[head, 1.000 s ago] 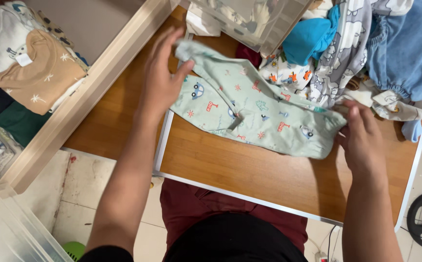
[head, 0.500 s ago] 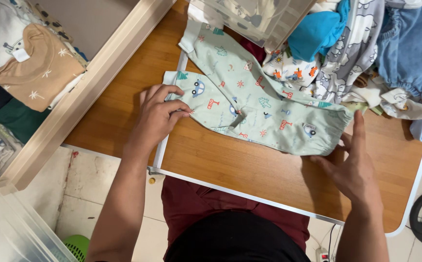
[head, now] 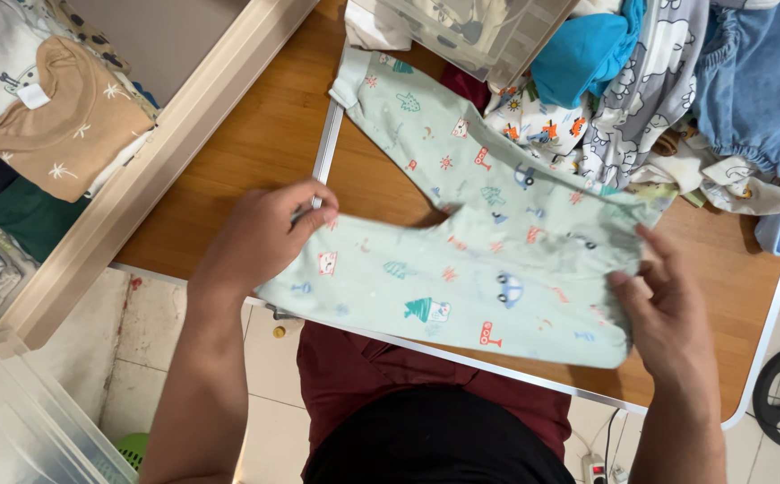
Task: The person takes a pair of children's pants from a pile on a table, spreads them flat, folds them multiple times into a square, and places them into a storage bin.
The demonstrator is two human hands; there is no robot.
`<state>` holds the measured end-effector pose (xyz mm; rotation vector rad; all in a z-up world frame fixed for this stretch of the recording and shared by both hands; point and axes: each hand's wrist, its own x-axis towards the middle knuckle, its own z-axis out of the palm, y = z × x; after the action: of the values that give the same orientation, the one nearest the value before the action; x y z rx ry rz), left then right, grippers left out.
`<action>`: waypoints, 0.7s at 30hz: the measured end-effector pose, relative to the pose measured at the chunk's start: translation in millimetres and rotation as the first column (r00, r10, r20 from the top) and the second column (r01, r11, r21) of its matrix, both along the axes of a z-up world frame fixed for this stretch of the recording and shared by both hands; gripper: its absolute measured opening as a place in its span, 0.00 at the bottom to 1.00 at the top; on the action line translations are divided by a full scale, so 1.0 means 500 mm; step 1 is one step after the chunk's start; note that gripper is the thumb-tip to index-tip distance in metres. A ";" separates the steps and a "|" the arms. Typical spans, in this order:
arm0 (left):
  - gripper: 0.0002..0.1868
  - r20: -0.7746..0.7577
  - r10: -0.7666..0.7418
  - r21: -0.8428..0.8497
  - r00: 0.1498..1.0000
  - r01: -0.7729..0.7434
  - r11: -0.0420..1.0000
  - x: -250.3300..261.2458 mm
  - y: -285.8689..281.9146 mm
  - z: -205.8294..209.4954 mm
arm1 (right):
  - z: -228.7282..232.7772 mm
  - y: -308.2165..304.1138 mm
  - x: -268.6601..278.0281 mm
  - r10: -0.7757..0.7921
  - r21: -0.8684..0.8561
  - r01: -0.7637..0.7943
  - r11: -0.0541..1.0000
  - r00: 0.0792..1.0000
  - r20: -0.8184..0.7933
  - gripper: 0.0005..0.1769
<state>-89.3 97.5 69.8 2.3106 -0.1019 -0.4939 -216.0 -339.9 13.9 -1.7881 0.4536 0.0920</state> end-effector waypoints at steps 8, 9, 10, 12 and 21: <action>0.12 0.536 -0.295 0.369 0.791 0.095 0.925 0.000 -0.051 -0.102 | 0.011 0.051 -0.011 0.029 -0.615 -0.066 0.785 0.997 -0.070 0.19; 0.12 0.408 -0.211 0.230 0.888 0.124 0.965 -0.004 -0.071 -0.109 | 0.012 0.061 -0.008 -0.032 -0.634 -0.010 0.773 0.998 -0.055 0.13; 0.11 0.255 -0.144 0.083 0.956 0.127 0.988 -0.009 -0.095 -0.116 | 0.011 0.072 -0.002 -0.032 -0.635 -0.009 0.773 0.998 -0.054 0.13; 0.10 0.416 -0.167 -0.111 0.894 0.232 0.966 -0.013 -0.150 -0.132 | 0.009 0.094 0.012 0.083 -0.616 -0.099 0.781 0.995 -0.055 0.17; 0.10 0.599 -0.348 -0.077 0.721 0.484 0.872 -0.008 -0.211 -0.157 | 0.012 0.073 0.011 0.272 -0.790 -0.201 0.580 0.961 -0.045 0.10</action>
<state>-93.3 -7.9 -8.9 2.1215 -0.9516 0.0250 -210.6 -303.5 19.8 -2.7344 0.1793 -0.0048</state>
